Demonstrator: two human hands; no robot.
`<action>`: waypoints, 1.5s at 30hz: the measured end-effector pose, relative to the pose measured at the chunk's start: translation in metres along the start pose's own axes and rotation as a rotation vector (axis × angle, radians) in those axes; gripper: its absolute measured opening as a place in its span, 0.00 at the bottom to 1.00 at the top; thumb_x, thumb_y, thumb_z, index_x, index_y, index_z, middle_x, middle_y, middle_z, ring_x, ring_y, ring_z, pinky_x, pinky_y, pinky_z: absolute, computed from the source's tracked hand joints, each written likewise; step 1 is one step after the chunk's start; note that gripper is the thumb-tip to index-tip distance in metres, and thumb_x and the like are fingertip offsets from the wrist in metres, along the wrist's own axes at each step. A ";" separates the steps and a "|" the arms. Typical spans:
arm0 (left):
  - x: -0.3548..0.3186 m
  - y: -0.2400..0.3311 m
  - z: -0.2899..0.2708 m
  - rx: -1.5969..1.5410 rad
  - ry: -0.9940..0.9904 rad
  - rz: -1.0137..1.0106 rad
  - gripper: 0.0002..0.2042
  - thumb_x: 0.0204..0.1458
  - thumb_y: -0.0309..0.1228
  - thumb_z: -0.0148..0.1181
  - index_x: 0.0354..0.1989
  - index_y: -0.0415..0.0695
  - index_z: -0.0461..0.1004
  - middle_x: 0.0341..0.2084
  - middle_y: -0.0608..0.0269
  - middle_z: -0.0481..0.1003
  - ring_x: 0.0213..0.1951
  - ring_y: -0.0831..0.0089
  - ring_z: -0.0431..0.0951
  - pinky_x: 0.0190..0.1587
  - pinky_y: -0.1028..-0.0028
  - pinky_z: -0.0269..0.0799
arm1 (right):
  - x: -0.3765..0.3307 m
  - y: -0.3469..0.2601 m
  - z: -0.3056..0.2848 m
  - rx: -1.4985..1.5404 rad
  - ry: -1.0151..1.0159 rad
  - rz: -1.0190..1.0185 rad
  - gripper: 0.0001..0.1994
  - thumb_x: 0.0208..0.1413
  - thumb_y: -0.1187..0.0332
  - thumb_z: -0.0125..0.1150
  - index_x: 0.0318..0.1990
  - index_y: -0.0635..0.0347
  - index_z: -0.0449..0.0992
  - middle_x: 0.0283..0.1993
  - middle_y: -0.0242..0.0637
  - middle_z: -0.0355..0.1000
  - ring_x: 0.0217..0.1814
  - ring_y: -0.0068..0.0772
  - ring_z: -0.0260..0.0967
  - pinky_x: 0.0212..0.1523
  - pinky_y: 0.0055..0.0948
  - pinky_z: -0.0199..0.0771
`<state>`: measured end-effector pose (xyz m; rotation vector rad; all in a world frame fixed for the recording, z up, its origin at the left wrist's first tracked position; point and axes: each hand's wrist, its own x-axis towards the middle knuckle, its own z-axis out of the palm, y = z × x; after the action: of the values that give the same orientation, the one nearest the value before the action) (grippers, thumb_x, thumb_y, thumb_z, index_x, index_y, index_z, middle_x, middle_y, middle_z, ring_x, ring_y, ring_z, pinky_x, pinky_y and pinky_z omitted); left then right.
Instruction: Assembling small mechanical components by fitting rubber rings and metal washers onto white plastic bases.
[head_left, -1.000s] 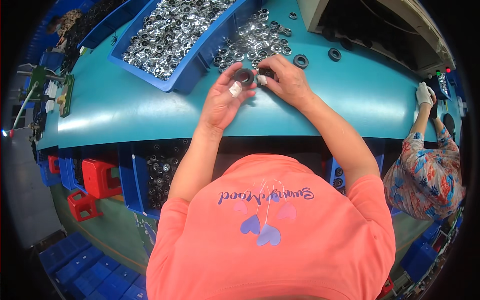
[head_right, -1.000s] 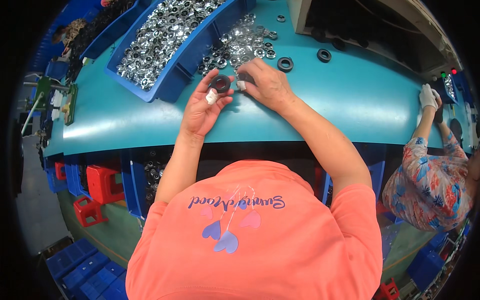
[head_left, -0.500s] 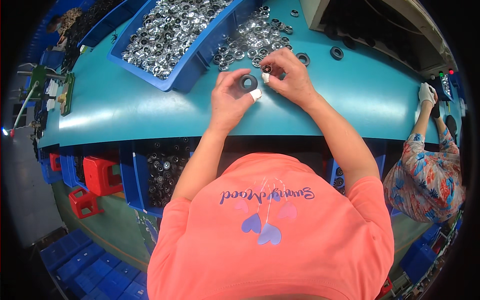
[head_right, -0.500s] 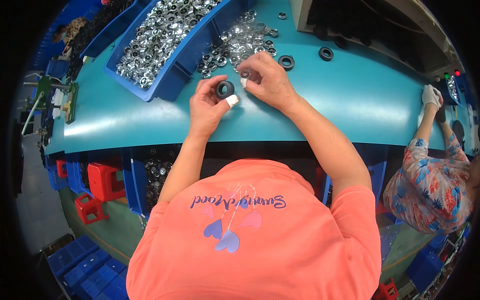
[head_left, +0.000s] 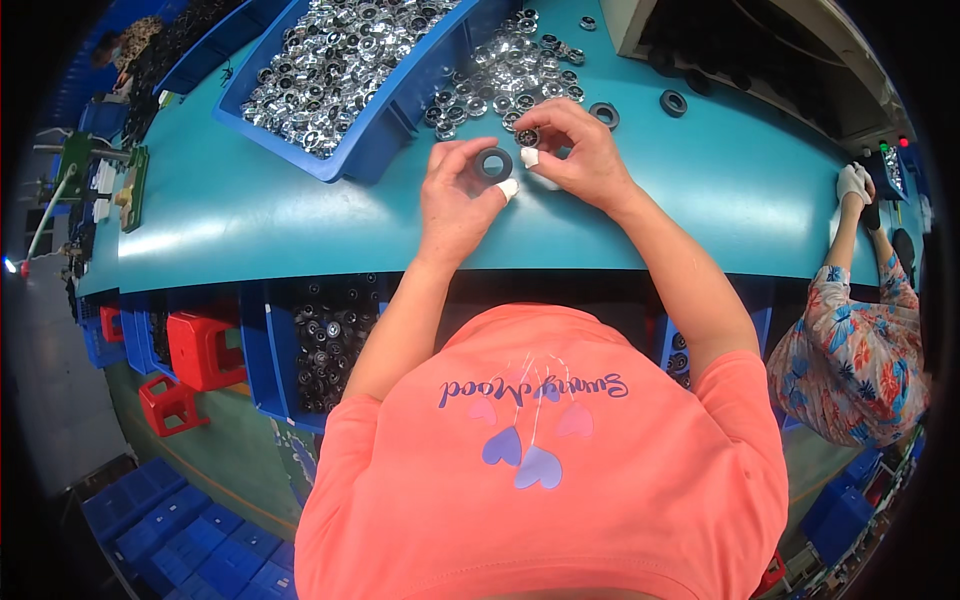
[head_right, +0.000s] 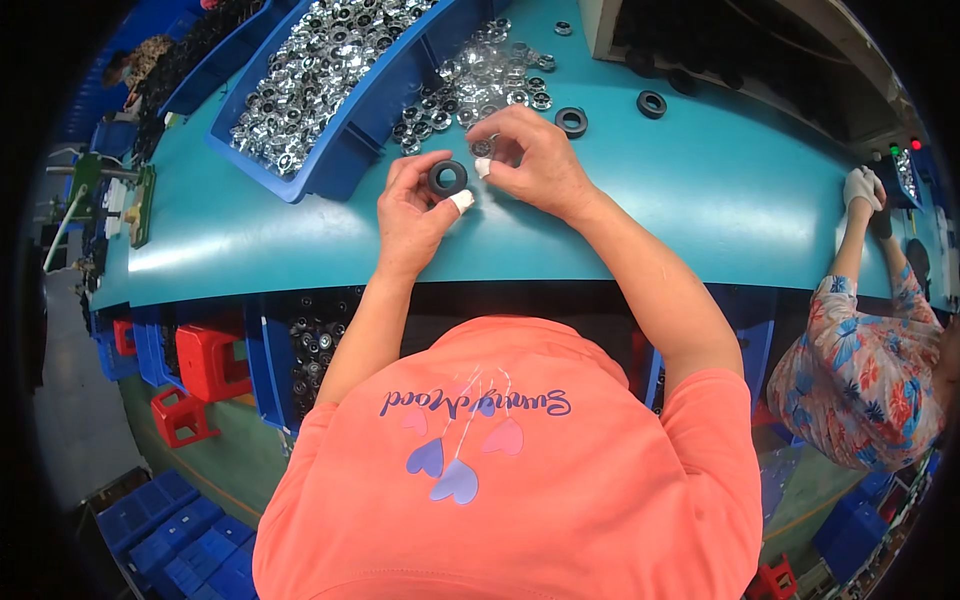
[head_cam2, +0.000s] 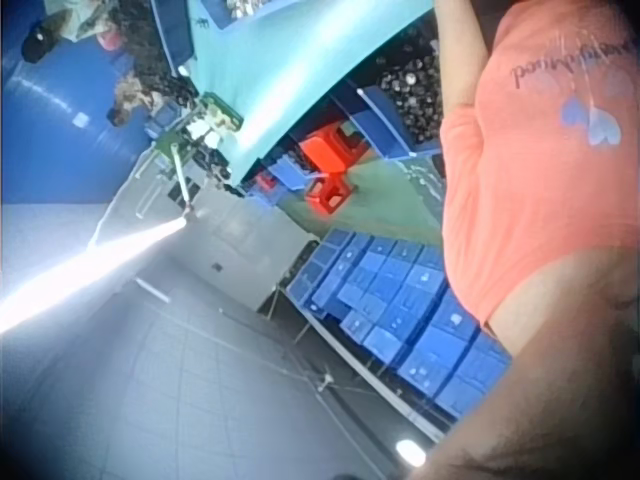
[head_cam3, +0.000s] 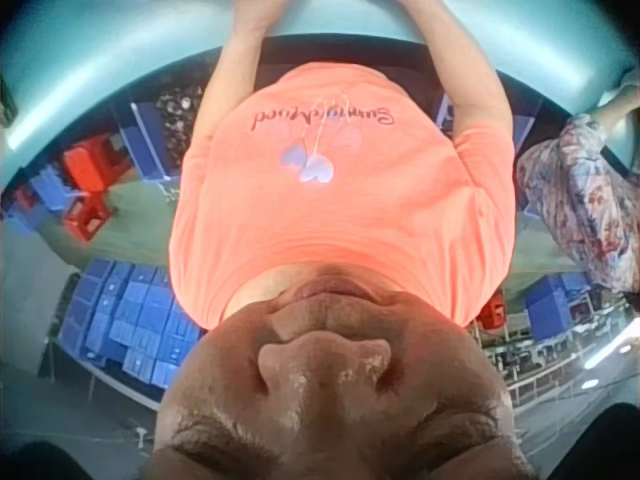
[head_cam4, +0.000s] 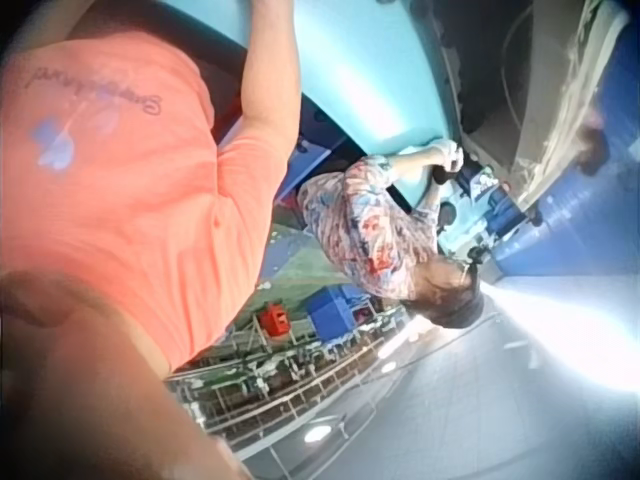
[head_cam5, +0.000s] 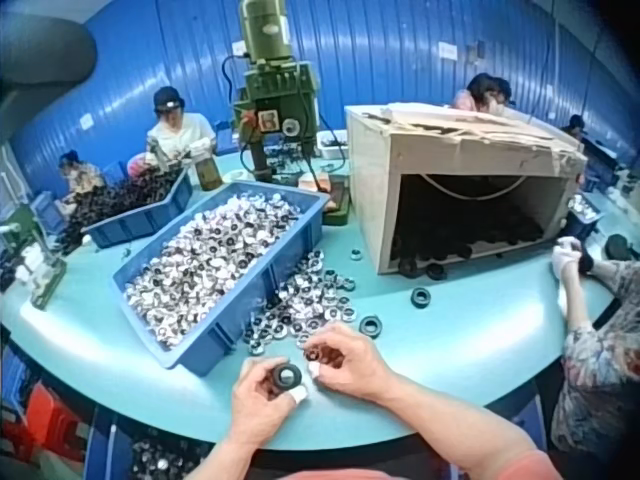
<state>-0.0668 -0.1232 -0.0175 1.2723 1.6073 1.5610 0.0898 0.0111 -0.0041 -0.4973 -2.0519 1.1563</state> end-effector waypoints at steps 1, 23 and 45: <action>0.000 -0.001 0.000 -0.003 -0.004 0.006 0.26 0.44 0.16 0.69 0.56 0.36 0.73 0.48 0.66 0.67 0.46 0.78 0.74 0.46 0.77 0.74 | 0.000 -0.001 -0.001 0.013 -0.005 0.000 0.17 0.45 0.78 0.67 0.46 0.55 0.81 0.43 0.32 0.72 0.36 0.22 0.74 0.39 0.23 0.78; 0.004 0.005 -0.009 -0.555 -0.063 -0.247 0.29 0.49 0.13 0.64 0.62 0.34 0.65 0.51 0.54 0.76 0.52 0.69 0.78 0.55 0.71 0.77 | -0.004 -0.015 0.002 0.195 -0.122 0.040 0.14 0.50 0.73 0.71 0.46 0.55 0.81 0.40 0.31 0.73 0.37 0.24 0.74 0.39 0.24 0.77; 0.000 0.006 -0.005 -0.481 -0.120 -0.251 0.28 0.54 0.17 0.63 0.65 0.33 0.65 0.53 0.54 0.76 0.53 0.70 0.78 0.56 0.71 0.76 | -0.010 -0.013 0.014 0.069 0.042 -0.050 0.14 0.46 0.77 0.71 0.43 0.58 0.82 0.41 0.34 0.74 0.40 0.27 0.77 0.40 0.25 0.82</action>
<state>-0.0702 -0.1260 -0.0113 0.8506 1.1673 1.5534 0.0864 -0.0099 -0.0014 -0.4312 -1.9704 1.1728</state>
